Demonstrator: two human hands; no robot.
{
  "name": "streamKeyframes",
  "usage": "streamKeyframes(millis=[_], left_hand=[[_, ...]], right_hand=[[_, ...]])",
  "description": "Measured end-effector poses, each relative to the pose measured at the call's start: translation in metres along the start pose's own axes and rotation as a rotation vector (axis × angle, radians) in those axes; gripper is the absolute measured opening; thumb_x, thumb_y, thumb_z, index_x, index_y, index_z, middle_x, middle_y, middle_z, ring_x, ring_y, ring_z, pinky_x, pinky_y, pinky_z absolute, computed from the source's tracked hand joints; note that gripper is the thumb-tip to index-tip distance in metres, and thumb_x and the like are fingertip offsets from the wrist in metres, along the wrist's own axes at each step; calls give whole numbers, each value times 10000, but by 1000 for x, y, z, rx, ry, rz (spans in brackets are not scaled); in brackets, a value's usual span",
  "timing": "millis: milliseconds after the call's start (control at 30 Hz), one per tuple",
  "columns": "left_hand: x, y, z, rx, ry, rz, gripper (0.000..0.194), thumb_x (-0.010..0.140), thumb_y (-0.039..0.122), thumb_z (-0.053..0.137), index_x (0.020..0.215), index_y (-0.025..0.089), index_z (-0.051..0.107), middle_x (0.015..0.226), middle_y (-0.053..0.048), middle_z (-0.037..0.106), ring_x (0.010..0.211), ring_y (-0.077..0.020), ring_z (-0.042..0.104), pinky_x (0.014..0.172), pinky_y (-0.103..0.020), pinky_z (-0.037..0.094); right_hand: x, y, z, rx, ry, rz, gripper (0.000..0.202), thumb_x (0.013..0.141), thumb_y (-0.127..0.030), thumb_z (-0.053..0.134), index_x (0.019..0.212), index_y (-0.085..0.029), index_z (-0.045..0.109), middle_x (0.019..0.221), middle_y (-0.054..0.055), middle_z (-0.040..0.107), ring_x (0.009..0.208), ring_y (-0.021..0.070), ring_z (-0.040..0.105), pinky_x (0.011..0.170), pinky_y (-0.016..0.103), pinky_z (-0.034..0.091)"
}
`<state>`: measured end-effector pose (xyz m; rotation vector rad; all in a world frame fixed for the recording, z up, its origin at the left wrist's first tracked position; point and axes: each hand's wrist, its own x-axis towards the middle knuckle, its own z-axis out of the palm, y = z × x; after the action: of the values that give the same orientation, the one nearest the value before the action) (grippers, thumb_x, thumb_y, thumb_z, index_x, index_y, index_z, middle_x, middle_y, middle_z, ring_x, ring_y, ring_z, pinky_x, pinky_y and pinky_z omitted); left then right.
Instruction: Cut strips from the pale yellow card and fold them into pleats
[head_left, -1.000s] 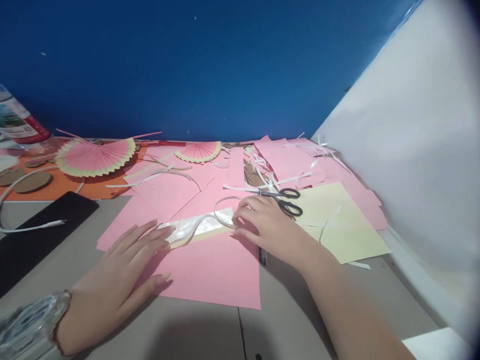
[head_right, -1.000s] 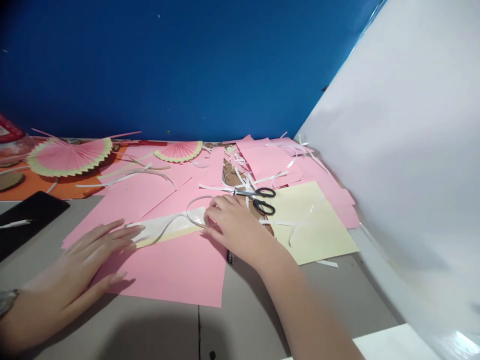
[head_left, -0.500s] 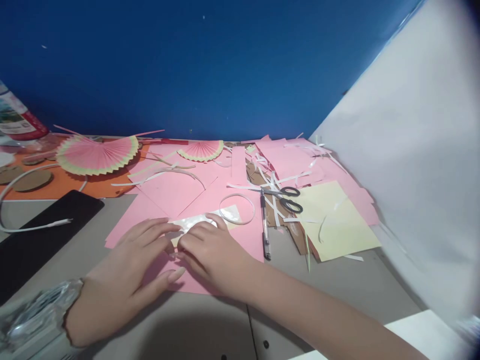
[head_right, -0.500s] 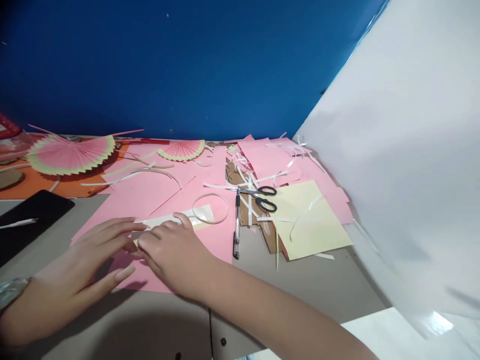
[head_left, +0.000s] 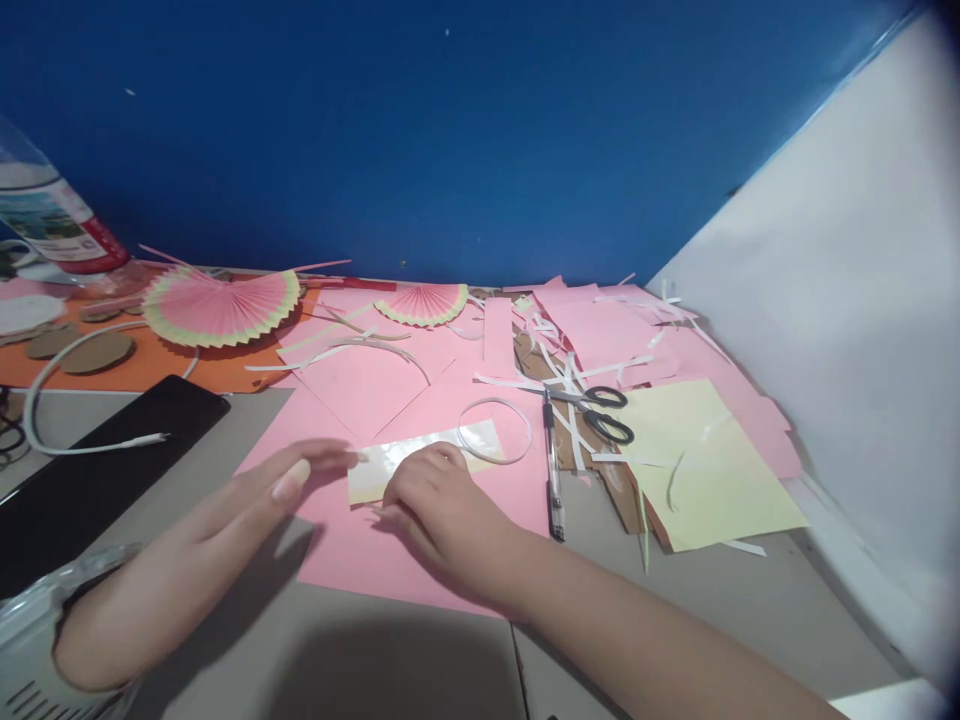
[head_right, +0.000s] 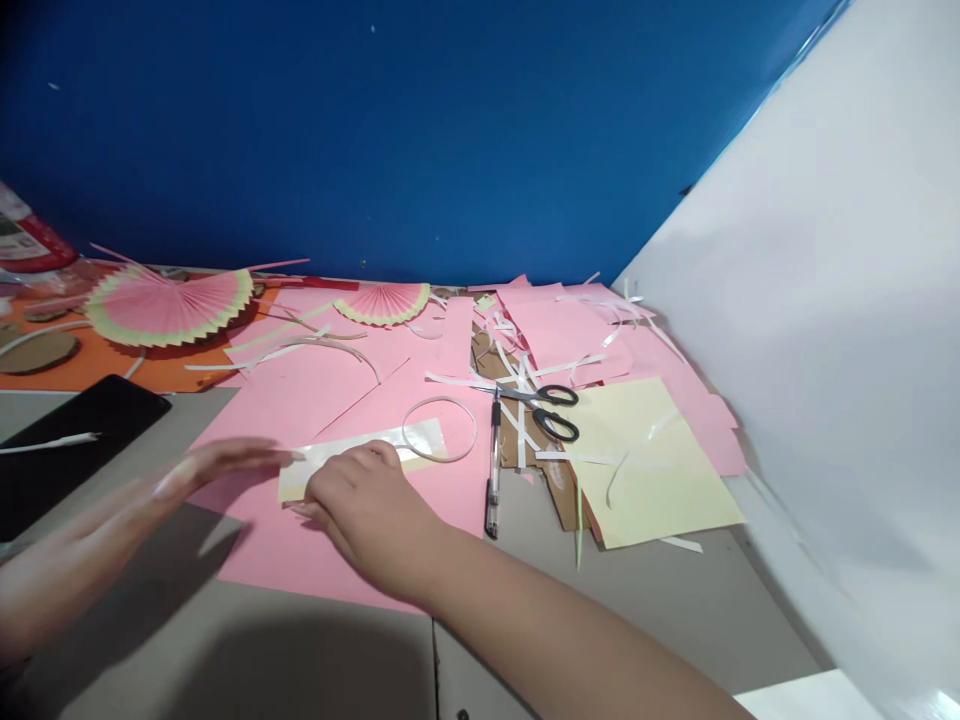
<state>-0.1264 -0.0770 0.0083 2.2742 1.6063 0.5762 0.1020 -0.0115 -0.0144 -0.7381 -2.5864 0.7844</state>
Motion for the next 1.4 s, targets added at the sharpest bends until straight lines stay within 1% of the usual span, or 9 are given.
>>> streamKeyframes(millis=[100, 167, 267, 433, 567, 767, 900, 1133, 1400], left_hand=[[-5, -7, 0, 123, -69, 70, 601, 908, 458, 417, 1454, 292, 227, 1456, -16, 405, 1313, -252, 401, 1022, -399, 426], [-8, -12, 4, 303, -136, 274, 774, 816, 572, 521, 1463, 275, 215, 1481, -37, 362, 1366, -311, 295, 1096, -503, 281], [-13, -14, 17, 432, -175, 411, 839, 809, 628, 491, 1474, 218, 186, 1484, -73, 347, 1389, -296, 243, 1134, -488, 127], [-17, 8, 42, 387, -64, 306, 812, 816, 613, 498, 1465, 212, 220, 1499, -57, 325, 1412, -272, 170, 1139, -437, 91], [-17, 19, 54, 349, -96, 298, 910, 753, 537, 613, 1464, 140, 208, 1513, -126, 273, 1410, -303, 164, 1119, -449, 153], [-14, 15, 52, 274, -174, 300, 958, 757, 713, 464, 1464, 123, 201, 1519, -149, 249, 1405, -319, 168, 1100, -464, 186], [-13, 16, 52, 278, -170, 275, 929, 777, 746, 376, 1452, 123, 242, 1529, -147, 221, 1406, -317, 151, 1107, -454, 136], [-12, 17, 51, 266, -207, 253, 914, 780, 753, 349, 1429, 113, 291, 1518, -164, 242, 1401, -322, 155, 1115, -466, 99], [-11, 17, 51, 263, -162, 273, 842, 785, 723, 389, 1356, 105, 420, 1486, -165, 317, 1383, -344, 187, 1104, -470, 148]], right_hand=[[0, 1, -1, 55, 25, 36, 124, 909, -270, 497, 804, -205, 497, 823, 4, 580, 836, 158, 493, 839, 312, 354], [-1, 1, -1, 80, 72, 18, 133, 924, -253, 455, 806, -204, 491, 873, 23, 579, 888, 165, 483, 856, 315, 363], [-1, 1, -2, 111, 151, -6, 145, 949, -223, 379, 853, -200, 486, 971, 46, 568, 980, 165, 464, 900, 320, 353], [-2, -1, -8, 145, 137, 46, 158, 963, -194, 341, 860, -215, 459, 963, 12, 596, 1003, 146, 496, 926, 331, 315], [-2, 0, -9, 72, 94, 141, 176, 949, -191, 344, 814, -210, 454, 847, 8, 594, 846, 157, 513, 847, 334, 343], [-2, -2, -3, -273, 36, 153, 145, 918, -187, 398, 848, -180, 525, 848, 33, 618, 808, 186, 495, 831, 371, 289], [-2, 1, -16, -481, 100, 156, 138, 895, -170, 409, 848, -181, 538, 809, 42, 618, 803, 203, 503, 778, 372, 270], [-3, 34, -43, -734, 384, 412, 112, 906, -250, 444, 855, -195, 527, 746, 39, 606, 756, 225, 534, 760, 386, 270], [3, -12, -10, -230, -17, 112, 160, 920, -179, 392, 825, -203, 519, 793, 7, 602, 786, 168, 488, 779, 346, 278]])
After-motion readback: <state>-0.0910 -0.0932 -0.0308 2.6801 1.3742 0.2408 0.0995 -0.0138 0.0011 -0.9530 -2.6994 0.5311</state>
